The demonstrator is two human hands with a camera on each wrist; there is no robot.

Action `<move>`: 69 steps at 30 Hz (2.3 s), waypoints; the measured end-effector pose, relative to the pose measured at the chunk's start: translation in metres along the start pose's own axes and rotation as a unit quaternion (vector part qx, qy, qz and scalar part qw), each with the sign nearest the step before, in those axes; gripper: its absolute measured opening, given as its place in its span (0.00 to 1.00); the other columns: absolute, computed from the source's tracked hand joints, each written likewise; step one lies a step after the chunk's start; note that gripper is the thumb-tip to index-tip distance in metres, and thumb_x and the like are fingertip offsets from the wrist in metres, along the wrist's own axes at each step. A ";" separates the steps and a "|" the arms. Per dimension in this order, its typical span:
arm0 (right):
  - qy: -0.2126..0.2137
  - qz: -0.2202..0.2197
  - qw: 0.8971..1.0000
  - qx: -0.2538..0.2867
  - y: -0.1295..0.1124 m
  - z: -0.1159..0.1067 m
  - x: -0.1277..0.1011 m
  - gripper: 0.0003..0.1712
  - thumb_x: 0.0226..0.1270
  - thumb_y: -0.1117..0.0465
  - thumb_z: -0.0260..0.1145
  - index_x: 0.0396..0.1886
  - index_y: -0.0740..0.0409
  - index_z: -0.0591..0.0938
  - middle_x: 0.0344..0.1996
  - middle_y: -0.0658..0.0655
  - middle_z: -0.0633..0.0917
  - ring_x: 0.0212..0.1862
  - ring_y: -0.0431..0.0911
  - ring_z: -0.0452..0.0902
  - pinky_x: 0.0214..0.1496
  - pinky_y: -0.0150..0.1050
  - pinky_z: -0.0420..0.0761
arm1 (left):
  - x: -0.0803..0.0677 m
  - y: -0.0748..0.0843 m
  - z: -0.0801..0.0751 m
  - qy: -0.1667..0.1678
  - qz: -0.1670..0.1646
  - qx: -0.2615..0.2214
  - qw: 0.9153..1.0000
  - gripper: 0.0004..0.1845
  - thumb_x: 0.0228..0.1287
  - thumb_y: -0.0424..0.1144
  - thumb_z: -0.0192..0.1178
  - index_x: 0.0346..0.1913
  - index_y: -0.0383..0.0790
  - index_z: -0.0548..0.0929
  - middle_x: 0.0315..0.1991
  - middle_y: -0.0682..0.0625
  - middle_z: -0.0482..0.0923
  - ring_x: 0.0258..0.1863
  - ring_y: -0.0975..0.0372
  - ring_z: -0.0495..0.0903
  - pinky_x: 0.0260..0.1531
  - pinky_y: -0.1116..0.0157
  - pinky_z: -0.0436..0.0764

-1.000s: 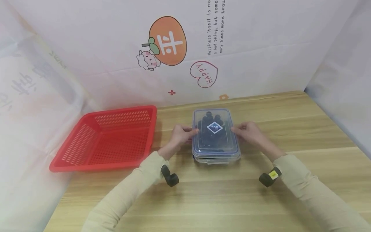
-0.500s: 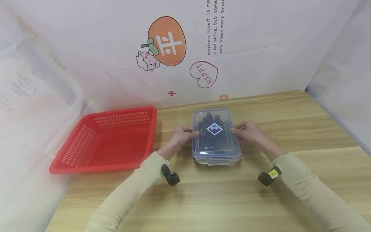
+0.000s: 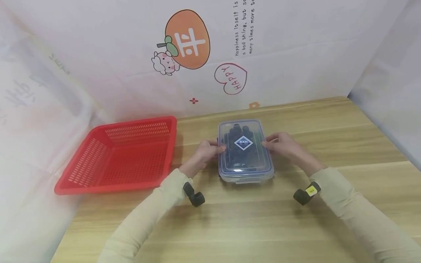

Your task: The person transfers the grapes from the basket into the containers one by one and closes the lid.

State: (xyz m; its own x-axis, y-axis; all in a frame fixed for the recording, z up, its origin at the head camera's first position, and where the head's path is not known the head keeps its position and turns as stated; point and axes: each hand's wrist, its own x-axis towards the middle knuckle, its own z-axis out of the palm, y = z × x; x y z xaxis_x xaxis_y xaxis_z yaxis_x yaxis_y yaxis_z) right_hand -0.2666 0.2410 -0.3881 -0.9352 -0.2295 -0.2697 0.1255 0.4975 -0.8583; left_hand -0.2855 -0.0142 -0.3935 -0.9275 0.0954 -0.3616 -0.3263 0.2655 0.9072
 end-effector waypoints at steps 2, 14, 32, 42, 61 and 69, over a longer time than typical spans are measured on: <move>-0.006 0.001 1.000 0.001 0.000 -0.001 -0.001 0.34 0.73 0.58 0.53 0.64 0.83 0.56 0.54 0.77 0.72 0.41 0.39 0.79 0.47 0.38 0.82 | 0.001 -0.001 0.001 -0.009 -0.003 -0.004 1.000 0.18 0.57 0.31 0.64 0.50 0.25 0.77 0.48 0.37 0.81 0.42 0.55 0.83 0.46 0.63 0.82; -0.056 -0.025 0.998 0.027 0.004 -0.006 -0.004 0.35 0.72 0.61 0.53 0.69 0.77 0.52 0.57 0.73 0.71 0.45 0.38 0.79 0.54 0.37 0.79 | 0.002 -0.002 -0.002 -0.054 -0.006 -0.013 0.998 0.27 0.59 0.30 0.62 0.60 0.26 0.67 0.54 0.36 0.76 0.48 0.52 0.82 0.52 0.60 0.79; -0.101 -0.064 0.992 0.038 0.010 -0.011 -0.010 0.41 0.69 0.59 0.55 0.72 0.73 0.46 0.68 0.78 0.55 0.70 0.69 0.52 0.70 0.60 0.54 | -0.002 -0.008 0.003 -0.086 0.059 -0.006 0.995 0.20 0.60 0.27 0.59 0.57 0.30 0.74 0.48 0.36 0.79 0.37 0.61 0.78 0.47 0.65 0.79; -0.129 -0.106 0.981 0.100 0.022 -0.009 -0.013 0.44 0.64 0.67 0.59 0.72 0.72 0.45 0.64 0.78 0.62 0.57 0.42 0.71 0.56 0.26 0.73 | 0.001 -0.013 0.002 -0.112 0.103 0.046 0.987 0.22 0.61 0.29 0.59 0.58 0.31 0.72 0.51 0.37 0.77 0.41 0.62 0.74 0.51 0.65 0.76; -0.151 -0.133 0.973 0.108 0.024 -0.003 -0.011 0.45 0.67 0.67 0.55 0.73 0.71 0.38 0.70 0.76 0.49 0.70 0.67 0.45 0.57 0.23 0.70 | -0.007 -0.013 0.000 -0.141 0.135 0.077 0.978 0.34 0.62 0.29 0.58 0.70 0.35 0.58 0.60 0.36 0.74 0.58 0.50 0.75 0.63 0.59 0.70; -0.140 -0.119 0.975 0.126 0.024 -0.002 -0.015 0.44 0.67 0.68 0.54 0.73 0.68 0.38 0.71 0.75 0.47 0.70 0.68 0.46 0.56 0.26 0.73 | -0.011 -0.011 0.005 -0.105 0.109 0.056 0.987 0.30 0.60 0.29 0.61 0.65 0.34 0.65 0.53 0.36 0.79 0.51 0.50 0.80 0.54 0.61 0.78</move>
State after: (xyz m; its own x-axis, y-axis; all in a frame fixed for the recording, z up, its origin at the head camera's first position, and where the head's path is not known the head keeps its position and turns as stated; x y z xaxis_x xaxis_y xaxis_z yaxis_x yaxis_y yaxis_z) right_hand -0.2507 0.2577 -0.4035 -0.8256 -0.5496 -0.1278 0.0263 0.1888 -0.9817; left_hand -0.2709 -0.0132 -0.4004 -0.9113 0.3555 -0.2079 -0.0906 0.3194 0.9433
